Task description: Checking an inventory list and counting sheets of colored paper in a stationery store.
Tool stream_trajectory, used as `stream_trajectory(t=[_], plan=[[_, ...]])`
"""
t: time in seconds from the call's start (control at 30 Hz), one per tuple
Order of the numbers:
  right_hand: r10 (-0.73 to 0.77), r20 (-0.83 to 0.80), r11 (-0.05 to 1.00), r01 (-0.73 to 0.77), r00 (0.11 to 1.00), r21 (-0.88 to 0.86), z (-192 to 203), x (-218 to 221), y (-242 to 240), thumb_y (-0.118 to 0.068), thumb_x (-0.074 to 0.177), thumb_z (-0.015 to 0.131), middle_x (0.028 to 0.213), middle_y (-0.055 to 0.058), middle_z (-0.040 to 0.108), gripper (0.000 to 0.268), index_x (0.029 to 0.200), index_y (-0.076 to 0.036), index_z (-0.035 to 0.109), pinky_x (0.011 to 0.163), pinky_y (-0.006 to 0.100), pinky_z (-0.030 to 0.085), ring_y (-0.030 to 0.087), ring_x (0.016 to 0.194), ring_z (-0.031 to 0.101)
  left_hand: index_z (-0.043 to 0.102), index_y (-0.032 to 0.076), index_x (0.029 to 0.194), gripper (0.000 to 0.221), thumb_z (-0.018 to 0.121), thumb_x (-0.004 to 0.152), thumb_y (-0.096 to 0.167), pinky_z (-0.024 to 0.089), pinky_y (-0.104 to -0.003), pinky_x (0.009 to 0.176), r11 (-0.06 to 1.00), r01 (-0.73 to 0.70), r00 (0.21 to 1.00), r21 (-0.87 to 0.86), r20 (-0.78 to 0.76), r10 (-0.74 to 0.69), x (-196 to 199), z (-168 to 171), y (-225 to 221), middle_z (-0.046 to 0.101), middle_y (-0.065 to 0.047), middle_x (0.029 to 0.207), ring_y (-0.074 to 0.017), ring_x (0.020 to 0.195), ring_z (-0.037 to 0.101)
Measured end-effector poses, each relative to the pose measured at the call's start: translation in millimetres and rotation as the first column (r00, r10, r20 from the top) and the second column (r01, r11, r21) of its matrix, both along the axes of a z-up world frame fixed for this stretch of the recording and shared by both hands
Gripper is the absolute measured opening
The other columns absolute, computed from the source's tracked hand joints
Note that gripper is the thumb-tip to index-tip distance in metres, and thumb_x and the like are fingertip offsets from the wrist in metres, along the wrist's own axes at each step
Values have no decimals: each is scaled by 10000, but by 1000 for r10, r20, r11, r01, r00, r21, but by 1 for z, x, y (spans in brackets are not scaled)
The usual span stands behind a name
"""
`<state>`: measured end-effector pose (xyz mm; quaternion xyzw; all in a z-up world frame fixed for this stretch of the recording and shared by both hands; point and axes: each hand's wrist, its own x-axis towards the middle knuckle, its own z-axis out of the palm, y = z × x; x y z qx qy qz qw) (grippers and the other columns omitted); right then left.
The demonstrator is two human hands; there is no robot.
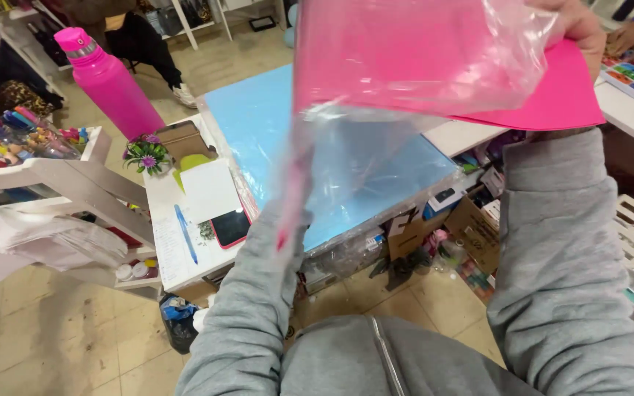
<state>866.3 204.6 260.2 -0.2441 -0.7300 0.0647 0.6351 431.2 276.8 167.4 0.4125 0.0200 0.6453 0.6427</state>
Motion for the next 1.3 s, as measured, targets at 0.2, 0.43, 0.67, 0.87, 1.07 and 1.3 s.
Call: stream_trajectory(t=[0.2,0.43,0.67,0.87,1.07,1.3], plan=[[-8,-305,956,-82,952,-282,-107,71,54,-70,992,731,1191,15,634,286,792,-170,553,958,220,593,127,1017,615,494,216,1519,562,614,987,348,59,-455,1318,797,-221,535,562,-614,580,10,-108,85,289,-120,1692,-283,1586,250],[-450,81,789,439,889,-430,-241,150,128,-232,1002,642,1155,60,617,336,1278,-72,533,1003,284,546,171,973,615,639,241,1389,551,747,848,265,107,-551,1283,708,-231,106,668,-706,701,-13,-99,98,251,-157,1687,-363,1550,282],[-71,-137,720,-44,988,-692,-260,110,105,-50,813,733,1124,20,649,182,724,-127,595,1042,310,459,152,1084,558,616,134,1375,492,593,895,31,521,-382,939,737,-452,-84,502,-847,526,-53,-109,77,668,-147,1322,-319,1088,673],[34,-124,663,-115,992,-740,-280,111,111,44,805,653,1123,58,651,155,738,-91,614,1018,308,475,181,1080,595,700,190,1304,387,628,930,264,574,-338,855,885,-369,-151,282,-958,243,-23,-85,27,759,-80,1171,-240,957,733],[134,-54,641,-128,990,-756,-269,109,121,-22,782,720,1323,98,653,226,692,-136,548,1132,371,467,219,1260,593,693,88,1243,379,661,910,265,536,-382,905,842,-304,-202,446,-894,400,-9,-115,-12,728,-73,1223,-285,1007,696],[-72,291,731,249,954,-636,-249,88,118,-35,802,666,1686,151,374,391,1171,-161,684,1282,538,268,368,1568,305,617,90,1363,480,594,956,342,511,-399,979,886,-224,-285,406,-897,339,-5,-133,-34,686,-91,1321,-294,1098,669]])
